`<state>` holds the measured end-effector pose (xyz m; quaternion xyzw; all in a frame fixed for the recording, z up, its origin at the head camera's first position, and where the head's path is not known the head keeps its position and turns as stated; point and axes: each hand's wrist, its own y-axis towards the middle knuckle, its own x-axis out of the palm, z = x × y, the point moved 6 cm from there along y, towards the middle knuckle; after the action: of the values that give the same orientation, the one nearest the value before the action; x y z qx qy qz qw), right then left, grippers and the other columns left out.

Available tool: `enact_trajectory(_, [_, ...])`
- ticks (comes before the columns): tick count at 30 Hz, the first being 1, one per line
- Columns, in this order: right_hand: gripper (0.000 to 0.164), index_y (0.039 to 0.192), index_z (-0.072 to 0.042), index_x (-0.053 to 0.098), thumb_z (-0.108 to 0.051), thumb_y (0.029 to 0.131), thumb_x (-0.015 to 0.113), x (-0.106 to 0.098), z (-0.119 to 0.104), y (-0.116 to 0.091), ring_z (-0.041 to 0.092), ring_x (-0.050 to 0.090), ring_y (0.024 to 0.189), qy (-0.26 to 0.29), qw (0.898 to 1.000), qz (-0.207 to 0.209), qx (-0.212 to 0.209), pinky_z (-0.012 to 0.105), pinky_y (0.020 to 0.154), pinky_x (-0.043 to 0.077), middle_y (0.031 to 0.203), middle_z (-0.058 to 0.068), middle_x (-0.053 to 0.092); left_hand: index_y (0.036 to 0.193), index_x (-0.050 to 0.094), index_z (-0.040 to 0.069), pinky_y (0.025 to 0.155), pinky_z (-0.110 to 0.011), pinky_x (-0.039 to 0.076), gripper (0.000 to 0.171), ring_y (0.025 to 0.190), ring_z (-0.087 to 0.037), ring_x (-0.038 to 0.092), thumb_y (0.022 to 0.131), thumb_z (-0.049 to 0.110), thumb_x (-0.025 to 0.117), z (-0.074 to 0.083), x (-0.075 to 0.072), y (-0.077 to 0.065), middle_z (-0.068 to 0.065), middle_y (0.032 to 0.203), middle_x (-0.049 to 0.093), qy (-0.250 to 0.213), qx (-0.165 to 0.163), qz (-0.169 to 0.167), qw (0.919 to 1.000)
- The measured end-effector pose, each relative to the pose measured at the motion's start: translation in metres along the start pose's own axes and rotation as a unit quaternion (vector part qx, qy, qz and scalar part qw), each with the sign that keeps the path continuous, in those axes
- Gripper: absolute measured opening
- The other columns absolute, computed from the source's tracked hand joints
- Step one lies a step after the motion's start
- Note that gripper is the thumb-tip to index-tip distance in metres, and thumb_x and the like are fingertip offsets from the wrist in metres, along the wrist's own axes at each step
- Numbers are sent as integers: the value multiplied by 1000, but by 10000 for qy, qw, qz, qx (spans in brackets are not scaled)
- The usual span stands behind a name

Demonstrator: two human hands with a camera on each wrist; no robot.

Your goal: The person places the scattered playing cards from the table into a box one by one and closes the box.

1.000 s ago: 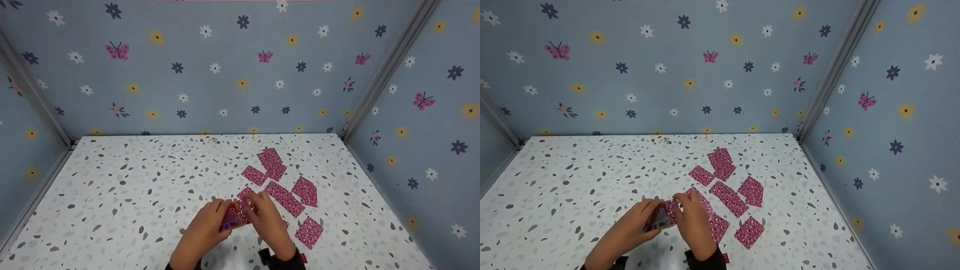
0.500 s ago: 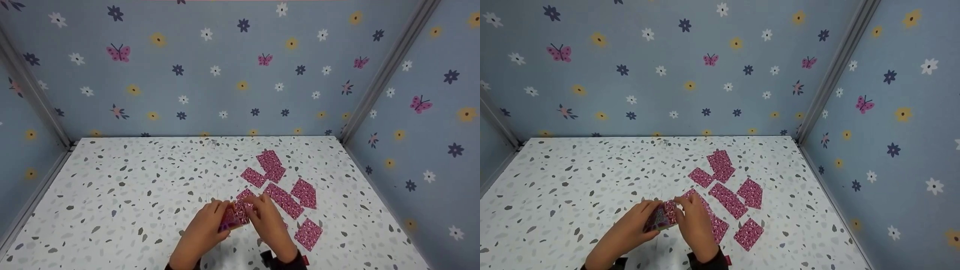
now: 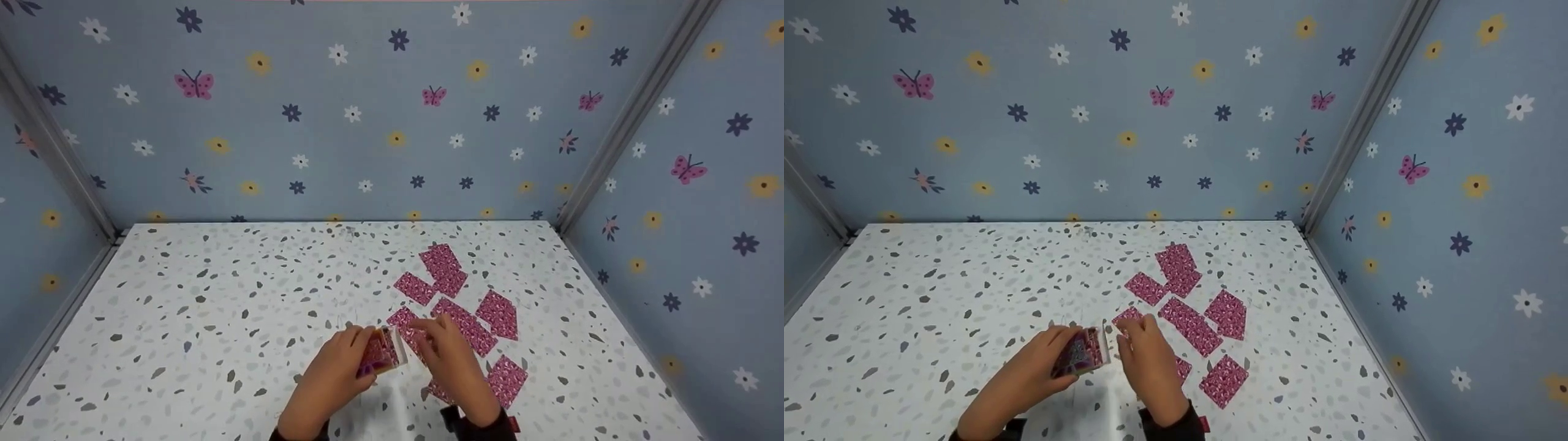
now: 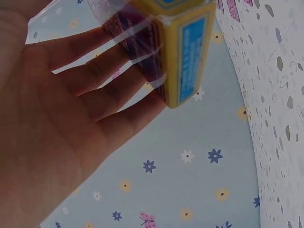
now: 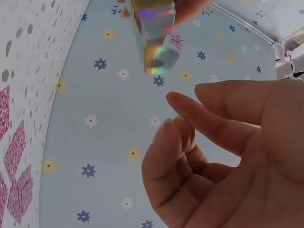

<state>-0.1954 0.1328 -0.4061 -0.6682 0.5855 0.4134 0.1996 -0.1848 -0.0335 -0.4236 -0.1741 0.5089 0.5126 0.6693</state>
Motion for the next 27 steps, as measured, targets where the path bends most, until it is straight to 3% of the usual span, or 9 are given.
enact_trajectory(6, [20, 110, -11, 62, -15, 91, 56, -3, 29, -3, 5, 48, 71, -447, 9981, -357, 248, 17, 58, 41, 92, 0, 52, 129, 48, -2, 88, -41, 50, 64, 101, -26, 56, 74, 20, 73, 0, 0, -2, -13, 114, 56, -54, 11, 5, 10000])
enact_trajectory(10, [27, 113, -5, 57, -11, 87, 62, 0, 49, -3, 10, 52, 72, -682, 9953, -569, 397, 21, 59, 43, 93, 5, 58, 128, 48, -2, 87, -41, 50, 64, 99, -25, 56, 74, 20, 73, -1, -1, -1, -13, 112, 56, -46, 29, 54, 10000])
enact_trajectory(18, [47, 119, 9, 52, -12, 80, 69, 19, 83, -7, 32, 60, 91, -928, 9841, -1187, 941, 46, 79, 50, 106, 22, 61, 129, 48, -2, 88, -42, 50, 65, 100, -26, 57, 74, 20, 73, -2, -1, 0, -13, 112, 56, -80, -21, -2, 10000])
enact_trajectory(20, [47, 116, 9, 53, -13, 78, 71, 23, 87, -8, 32, 59, 88, -1108, 9832, -1139, 898, 46, 75, 50, 101, 22, 61, 129, 47, -2, 88, -42, 50, 65, 100, -26, 57, 74, 20, 73, -3, -1, 0, -13, 113, 56, -97, -54, -20, 9999])
enact_trajectory(24, [35, 95, 6, 56, -13, 72, 76, 26, 90, -11, 28, 54, 74, -1534, 9818, -903, 656, 42, 63, 45, 82, 16, 57, 128, 49, -3, 84, -40, 50, 64, 97, -25, 57, 74, 20, 74, -1, -1, 0, -13, 110, 56, -26, 70, 79, 9999])
enact_trajectory(27, [36, 85, 2, 53, -16, 68, 80, 28, 93, -12, 30, 52, 76, -1812, 9778, -835, 648, 43, 63, 42, 78, 15, 53, 127, 49, -3, 84, -40, 50, 64, 97, -24, 57, 74, 21, 74, 0, 0, 0, -12, 110, 56, 28, 119, 99, 9999])
